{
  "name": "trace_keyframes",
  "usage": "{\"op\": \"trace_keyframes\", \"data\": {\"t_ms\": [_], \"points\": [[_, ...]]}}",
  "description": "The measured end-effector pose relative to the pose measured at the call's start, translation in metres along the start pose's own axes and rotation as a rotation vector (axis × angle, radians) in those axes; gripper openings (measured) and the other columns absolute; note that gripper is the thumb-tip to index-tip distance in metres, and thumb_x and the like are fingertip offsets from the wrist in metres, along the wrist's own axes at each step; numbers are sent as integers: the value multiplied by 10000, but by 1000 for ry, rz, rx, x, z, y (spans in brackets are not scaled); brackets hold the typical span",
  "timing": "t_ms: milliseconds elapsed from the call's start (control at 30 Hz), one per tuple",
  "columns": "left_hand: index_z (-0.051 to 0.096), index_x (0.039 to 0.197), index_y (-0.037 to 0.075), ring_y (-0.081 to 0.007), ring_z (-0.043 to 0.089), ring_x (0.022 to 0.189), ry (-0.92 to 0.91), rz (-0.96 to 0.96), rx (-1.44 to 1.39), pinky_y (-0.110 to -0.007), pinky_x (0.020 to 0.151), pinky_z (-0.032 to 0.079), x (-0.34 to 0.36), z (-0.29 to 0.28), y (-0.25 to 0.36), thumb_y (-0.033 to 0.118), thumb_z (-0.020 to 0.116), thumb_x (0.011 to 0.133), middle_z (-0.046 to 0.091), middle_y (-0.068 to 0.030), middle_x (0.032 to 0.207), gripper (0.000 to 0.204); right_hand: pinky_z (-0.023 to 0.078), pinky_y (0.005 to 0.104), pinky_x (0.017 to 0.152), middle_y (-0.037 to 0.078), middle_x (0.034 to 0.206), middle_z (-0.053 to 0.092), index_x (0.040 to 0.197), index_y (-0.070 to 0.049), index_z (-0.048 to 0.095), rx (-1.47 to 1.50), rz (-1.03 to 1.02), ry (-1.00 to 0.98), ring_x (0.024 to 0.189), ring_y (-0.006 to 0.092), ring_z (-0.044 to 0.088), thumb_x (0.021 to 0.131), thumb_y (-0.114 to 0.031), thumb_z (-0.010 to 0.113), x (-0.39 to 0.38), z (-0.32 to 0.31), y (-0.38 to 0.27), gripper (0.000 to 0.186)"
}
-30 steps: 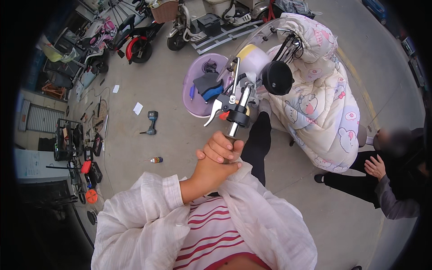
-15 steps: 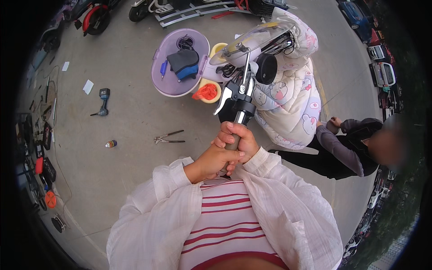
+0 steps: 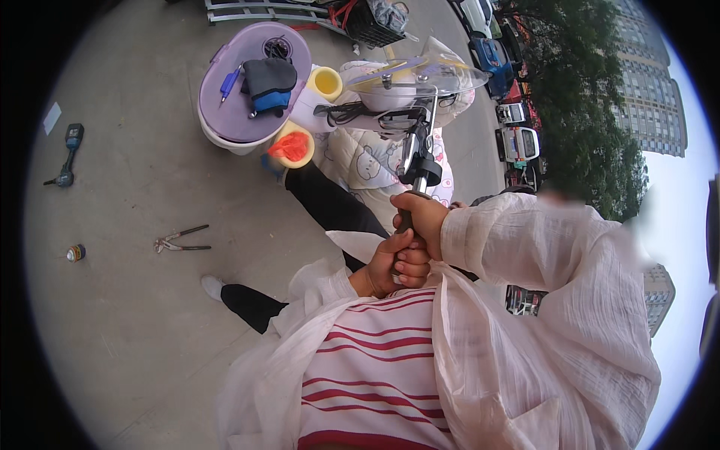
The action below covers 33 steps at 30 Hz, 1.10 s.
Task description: The person uses pliers to remove a handlebar grip from an electric scooter. They repeatedly squeeze the pliers around the grip and pull it off the handlebar. The grip is removed and placed in a nearby bucket.
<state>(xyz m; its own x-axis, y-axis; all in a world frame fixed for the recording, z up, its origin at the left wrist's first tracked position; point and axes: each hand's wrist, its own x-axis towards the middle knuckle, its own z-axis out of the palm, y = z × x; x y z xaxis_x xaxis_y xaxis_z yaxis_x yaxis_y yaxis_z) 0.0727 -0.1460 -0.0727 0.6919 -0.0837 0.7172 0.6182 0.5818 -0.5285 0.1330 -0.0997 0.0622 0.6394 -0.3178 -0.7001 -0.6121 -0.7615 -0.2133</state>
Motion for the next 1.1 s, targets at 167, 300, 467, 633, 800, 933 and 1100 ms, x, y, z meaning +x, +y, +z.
{"op": "trace_keyframes", "data": {"t_ms": [167, 300, 467, 633, 800, 933, 1100], "points": [[504, 829, 165, -17, 378, 495, 121, -8, -22, -201, 451, 344, -1, 6, 0, 377, 614, 936, 396, 104, 619, 262, 457, 272, 426, -3, 620, 488, 756, -97, 520, 47, 17, -158, 428, 113, 402, 888, -380, 635, 12, -15, 9, 333], [516, 858, 135, -32, 425, 525, 427, 68, 123, -208, 478, 375, 7, 28, 4, 307, 596, 942, 438, 84, 638, 208, 450, 249, 430, 18, 658, 507, 814, -88, 515, 313, -162, -503, 454, 117, 429, 888, -367, 656, 28, -35, 20, 322], [531, 909, 87, -92, 480, 531, 1130, 36, 736, -244, 455, 399, 33, 71, -8, 224, 629, 895, 497, 14, 664, 169, 428, 432, 902, 78, 866, 536, 906, -85, 509, 807, -320, -1546, 940, 266, 519, 882, -447, 640, 108, -37, 50, 386], [541, 850, 42, -116, 550, 541, 1697, 28, 1512, -250, 433, 411, 75, 94, -32, 179, 680, 824, 533, -25, 659, 197, 339, 447, 1058, 7, 904, 564, 905, -175, 513, 1301, -628, -2169, 1000, 218, 550, 776, -528, 745, 121, 39, 47, 441], [537, 861, 44, -123, 511, 459, 2002, -92, 1929, -258, 402, 386, 94, 91, -42, 202, 704, 818, 498, -17, 591, 235, 375, 404, 1003, -66, 694, 538, 812, -190, 478, 1522, -597, -2527, 750, 132, 567, 849, -449, 692, 109, 63, 39, 338], [528, 696, 50, -125, 479, 439, 2106, -59, 1624, -267, 380, 350, 91, 89, -38, 164, 660, 856, 469, -22, 542, 237, 406, 379, 942, -82, 582, 440, 745, -191, 417, 1321, -457, -2147, 643, 106, 517, 906, -385, 596, 109, 29, 49, 308], [481, 676, 70, -130, 452, 468, 1866, -46, 1413, -277, 398, 331, 76, 91, -33, 163, 617, 887, 469, -25, 577, 267, 426, 351, 903, -87, 573, 414, 725, -181, 414, 1118, -417, -1841, 626, 108, 502, 925, -339, 571, 104, -2, 50, 300]]}}
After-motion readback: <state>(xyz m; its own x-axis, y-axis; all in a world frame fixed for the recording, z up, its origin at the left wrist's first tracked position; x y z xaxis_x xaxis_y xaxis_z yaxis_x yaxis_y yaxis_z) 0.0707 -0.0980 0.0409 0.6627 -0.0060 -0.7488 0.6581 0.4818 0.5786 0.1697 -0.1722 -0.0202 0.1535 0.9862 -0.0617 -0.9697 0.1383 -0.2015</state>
